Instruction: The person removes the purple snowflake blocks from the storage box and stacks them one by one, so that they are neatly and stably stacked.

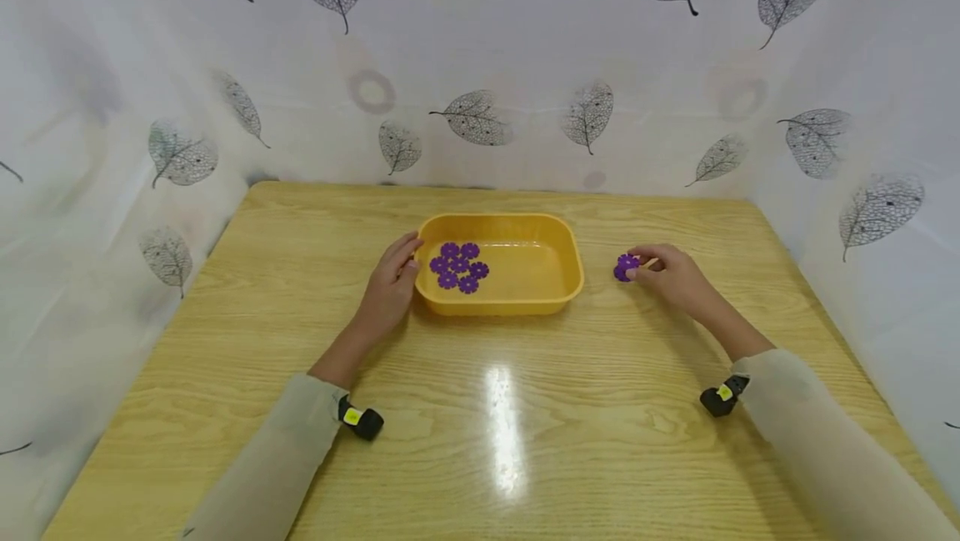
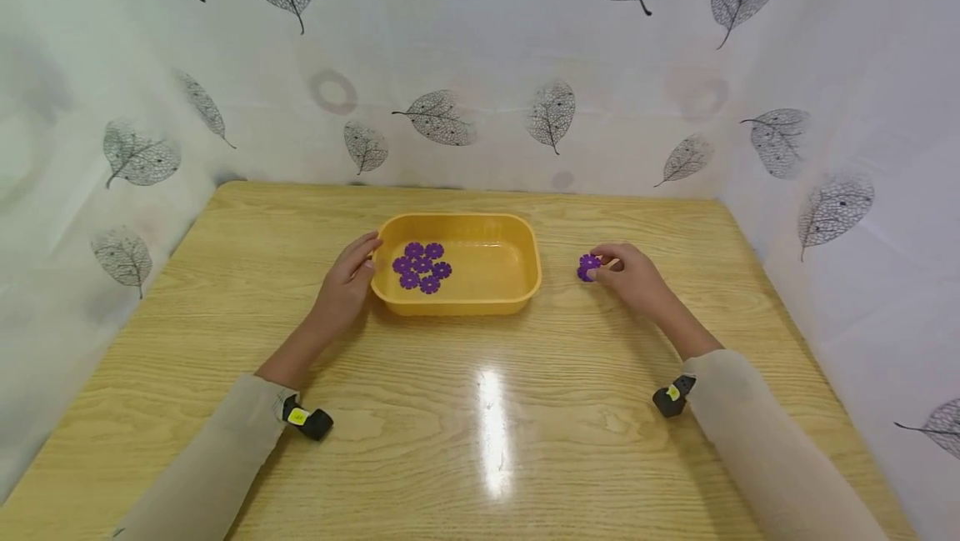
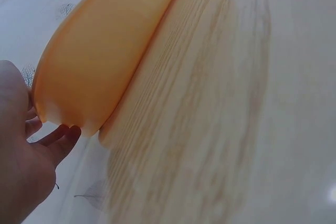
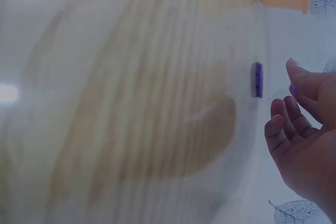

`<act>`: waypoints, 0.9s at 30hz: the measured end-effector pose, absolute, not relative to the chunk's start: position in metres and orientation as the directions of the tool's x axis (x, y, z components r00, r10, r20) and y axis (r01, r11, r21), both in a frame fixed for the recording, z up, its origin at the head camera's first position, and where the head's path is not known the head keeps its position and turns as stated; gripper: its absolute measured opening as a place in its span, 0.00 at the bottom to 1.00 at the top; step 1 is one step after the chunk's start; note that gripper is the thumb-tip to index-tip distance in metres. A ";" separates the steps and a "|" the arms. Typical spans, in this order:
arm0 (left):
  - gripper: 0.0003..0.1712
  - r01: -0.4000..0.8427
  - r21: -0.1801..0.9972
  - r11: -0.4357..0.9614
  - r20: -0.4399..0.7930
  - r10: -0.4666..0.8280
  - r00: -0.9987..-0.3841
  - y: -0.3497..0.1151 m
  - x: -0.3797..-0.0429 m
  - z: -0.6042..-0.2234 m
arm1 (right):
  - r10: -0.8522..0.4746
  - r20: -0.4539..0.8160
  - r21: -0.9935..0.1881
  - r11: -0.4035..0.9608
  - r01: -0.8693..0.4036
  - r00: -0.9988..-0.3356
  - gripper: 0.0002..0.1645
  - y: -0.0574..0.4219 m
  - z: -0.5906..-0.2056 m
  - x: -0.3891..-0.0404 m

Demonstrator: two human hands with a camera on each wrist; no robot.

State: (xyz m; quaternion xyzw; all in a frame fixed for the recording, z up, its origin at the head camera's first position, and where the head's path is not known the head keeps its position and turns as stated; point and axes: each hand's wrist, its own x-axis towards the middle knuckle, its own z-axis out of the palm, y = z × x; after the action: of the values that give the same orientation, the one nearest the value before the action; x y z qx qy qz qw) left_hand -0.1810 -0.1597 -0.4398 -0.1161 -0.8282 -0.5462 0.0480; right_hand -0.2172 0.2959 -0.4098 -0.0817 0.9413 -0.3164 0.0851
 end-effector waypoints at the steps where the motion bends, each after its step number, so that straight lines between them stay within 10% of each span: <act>1: 0.26 0.245 0.895 0.374 0.206 0.141 -0.968 -0.160 -0.181 -0.440 | -0.206 -0.117 -0.608 0.788 -0.094 -0.972 0.32 0.298 -0.412 -0.217; 27: 0.26 0.206 0.916 0.344 0.160 0.158 -0.974 -0.150 -0.162 -0.403 | -0.232 -0.132 -0.576 0.809 -0.116 -0.964 0.28 0.302 -0.432 -0.224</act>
State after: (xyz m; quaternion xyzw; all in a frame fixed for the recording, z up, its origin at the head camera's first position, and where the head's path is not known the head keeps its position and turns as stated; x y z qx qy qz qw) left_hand -0.1621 -0.1502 -0.4029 -0.1111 -0.8194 -0.5619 0.0217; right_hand -0.2236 0.3024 -0.4323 -0.0921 0.9460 -0.2950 0.0984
